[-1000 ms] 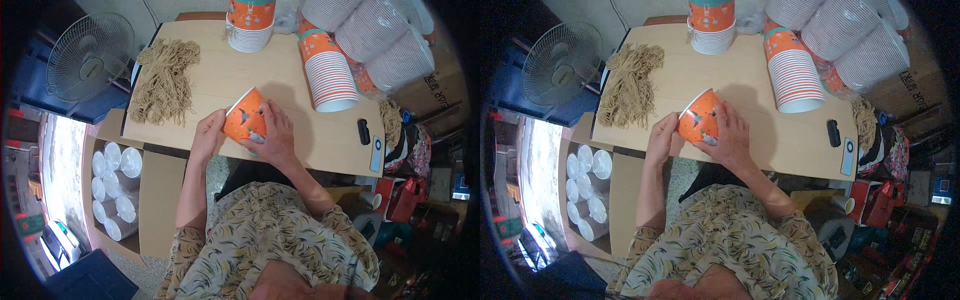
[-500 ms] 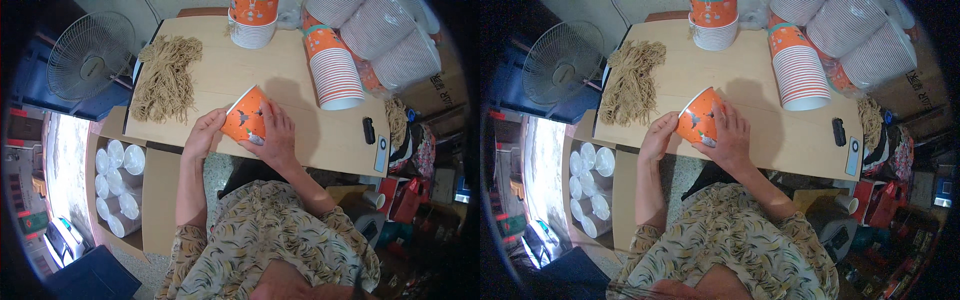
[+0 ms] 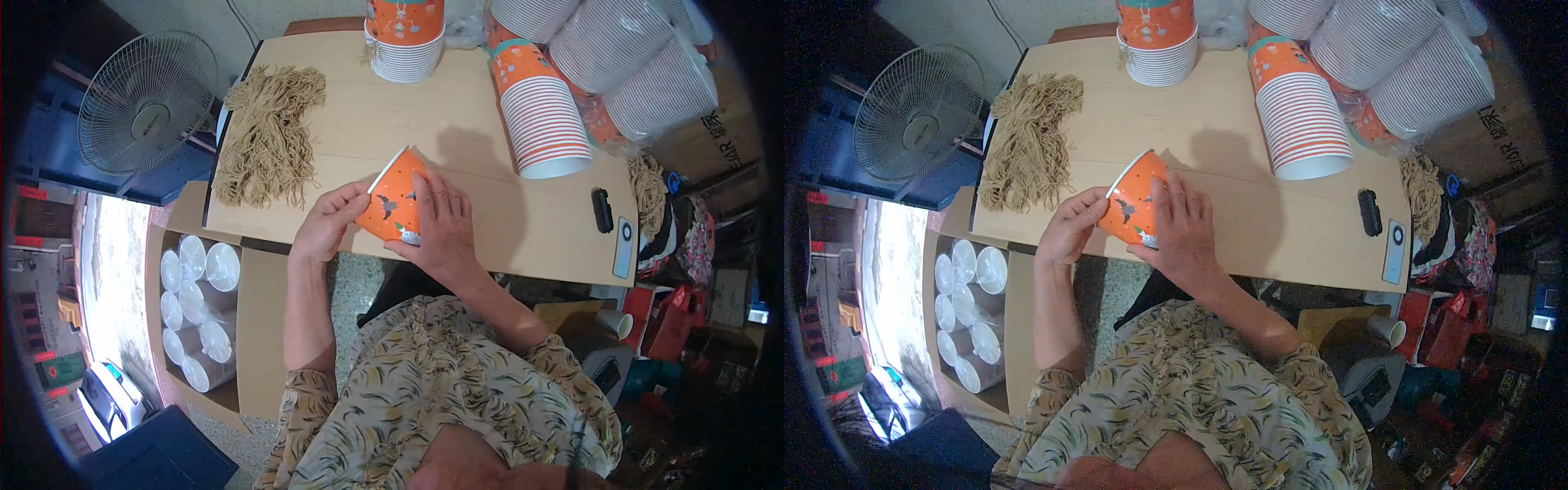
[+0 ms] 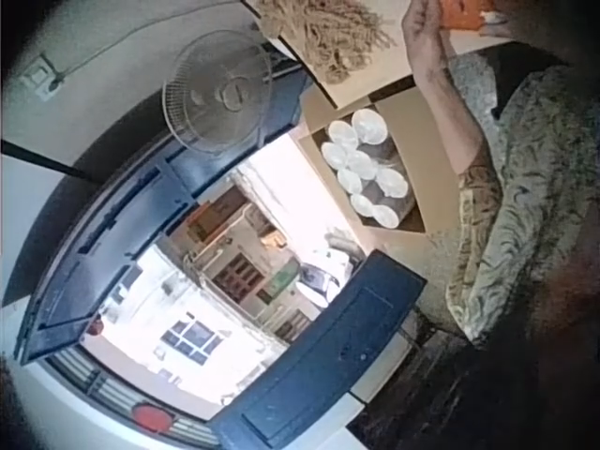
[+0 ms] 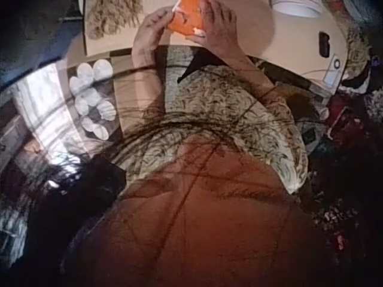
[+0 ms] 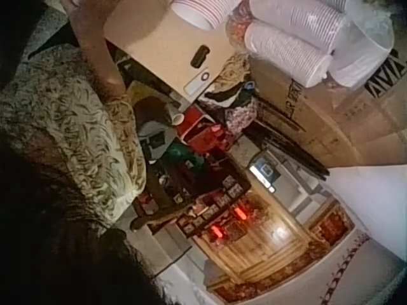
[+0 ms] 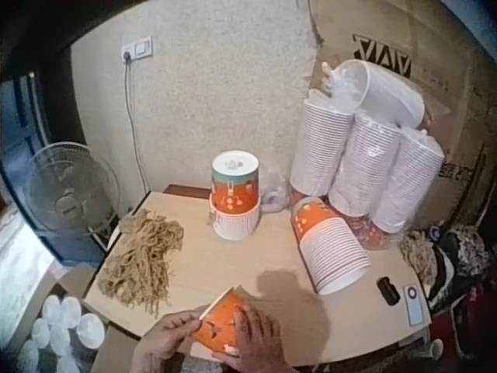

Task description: Attaching elastic strings to paper buckets/cups as part of a manufacturing or packaging process.

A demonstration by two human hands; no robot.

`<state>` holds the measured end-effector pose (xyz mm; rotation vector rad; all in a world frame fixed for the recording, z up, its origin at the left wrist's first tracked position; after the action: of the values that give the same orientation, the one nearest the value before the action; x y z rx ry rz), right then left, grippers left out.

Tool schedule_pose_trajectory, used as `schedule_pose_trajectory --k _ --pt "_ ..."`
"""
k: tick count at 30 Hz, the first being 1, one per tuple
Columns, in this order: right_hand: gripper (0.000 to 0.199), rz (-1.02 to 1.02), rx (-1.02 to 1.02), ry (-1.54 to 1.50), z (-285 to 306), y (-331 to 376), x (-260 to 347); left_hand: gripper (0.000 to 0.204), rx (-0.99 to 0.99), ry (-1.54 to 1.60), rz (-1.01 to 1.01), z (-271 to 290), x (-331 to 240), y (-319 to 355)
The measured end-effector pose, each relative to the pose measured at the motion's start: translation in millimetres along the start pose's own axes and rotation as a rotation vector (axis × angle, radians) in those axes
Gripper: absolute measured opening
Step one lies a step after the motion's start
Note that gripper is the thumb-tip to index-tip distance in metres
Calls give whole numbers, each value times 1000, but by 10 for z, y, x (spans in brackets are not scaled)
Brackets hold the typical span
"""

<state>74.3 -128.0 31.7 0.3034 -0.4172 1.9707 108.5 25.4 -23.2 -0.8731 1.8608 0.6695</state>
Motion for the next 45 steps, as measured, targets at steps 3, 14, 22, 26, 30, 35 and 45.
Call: schedule_pose_trajectory --k 3,14,22,26,30,35,45 --pt "109 82 -19 -51 40 -52 43 32 5 31 14 -16 35 2" --pt "78 148 5 -269 151 -101 -5 30 32 48 31 -173 26 -48" --pt "76 161 30 -320 100 -94 -63 39 81 92 -6 -275 -47 -60" --pt "73 124 0 -441 124 -109 -112 43 69 90 12 -241 -10 -44" --pt "71 182 10 -302 131 -97 -82 43 46 101 14 -258 -48 -41" --pt "61 36 -48 -896 -10 9 -346 32 -69 -225 -32 -356 -147 -28" --pt "10 548 379 -483 -844 888 -29 15 -139 -1298 -452 -914 -777 -21"
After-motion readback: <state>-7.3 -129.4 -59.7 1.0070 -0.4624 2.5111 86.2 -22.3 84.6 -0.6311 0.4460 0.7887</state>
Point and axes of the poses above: each hand's wrist, its own y-axis away from the middle knuckle, its own z-axis out of the back of the hand, x = y × z, the point moved 10 cm from there along -y, towards the middle knuckle, and after that the axes turned 15 degrees about x, right-handed, at the moved point
